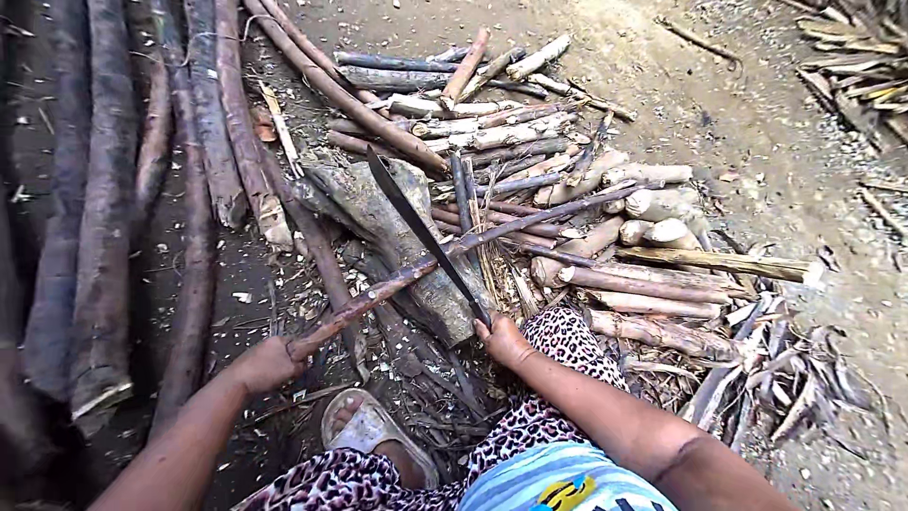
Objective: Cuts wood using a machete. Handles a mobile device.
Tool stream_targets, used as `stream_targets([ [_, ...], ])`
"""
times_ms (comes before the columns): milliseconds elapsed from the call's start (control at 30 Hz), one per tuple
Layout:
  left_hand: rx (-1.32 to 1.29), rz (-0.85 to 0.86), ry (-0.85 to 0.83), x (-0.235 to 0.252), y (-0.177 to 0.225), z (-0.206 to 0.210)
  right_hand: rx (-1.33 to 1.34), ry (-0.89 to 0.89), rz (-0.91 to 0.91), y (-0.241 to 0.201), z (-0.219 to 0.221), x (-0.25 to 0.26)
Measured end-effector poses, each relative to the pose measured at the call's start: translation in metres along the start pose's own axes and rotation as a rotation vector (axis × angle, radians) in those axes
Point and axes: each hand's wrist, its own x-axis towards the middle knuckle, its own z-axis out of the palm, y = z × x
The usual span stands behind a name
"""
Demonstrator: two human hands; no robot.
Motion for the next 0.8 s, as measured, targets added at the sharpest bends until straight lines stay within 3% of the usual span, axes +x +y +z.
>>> stream_targets([
  [167, 0.071, -0.074, 0.146, 0.005, 0.004, 0.015, 0.332, -0.070, 0.040, -0.010, -0.024, -0.041],
  [267, 0.053, -0.057, 0.158, 0.009, 0.004, 0.025, 0.503, 0.013, -0.041, -0.026, -0.043, -0.069],
  [367, 0.056, -0.086, 0.150, 0.003, 0.007, 0.034, 0.623, 0.239, -0.410, -0.047, -0.071, -0.093],
  [500, 0.056, -0.109, 0.137, 0.000, 0.013, 0.037, 0.699, 0.577, -1.034, -0.103, -0.135, -0.111],
  [600, 0.070, -0.116, 0.132, 0.003, 0.009, 0.040, 0.784, 0.813, -1.211, -0.134, -0.148, -0.102],
  [633, 0.073, -0.119, 0.135, 0.005, 0.009, 0.041, 0.734, 0.843, -1.137, -0.126, -0.134, -0.096],
  [700, 0.066, -0.122, 0.143, 0.008, 0.008, 0.041, 0.476, 0.759, -0.768, -0.072, -0.075, -0.075],
  [800, 0.054, -0.102, 0.134, 0.012, 0.002, 0.042, 0.125, 0.244, -0.127, 0.009, 0.013, -0.035],
])
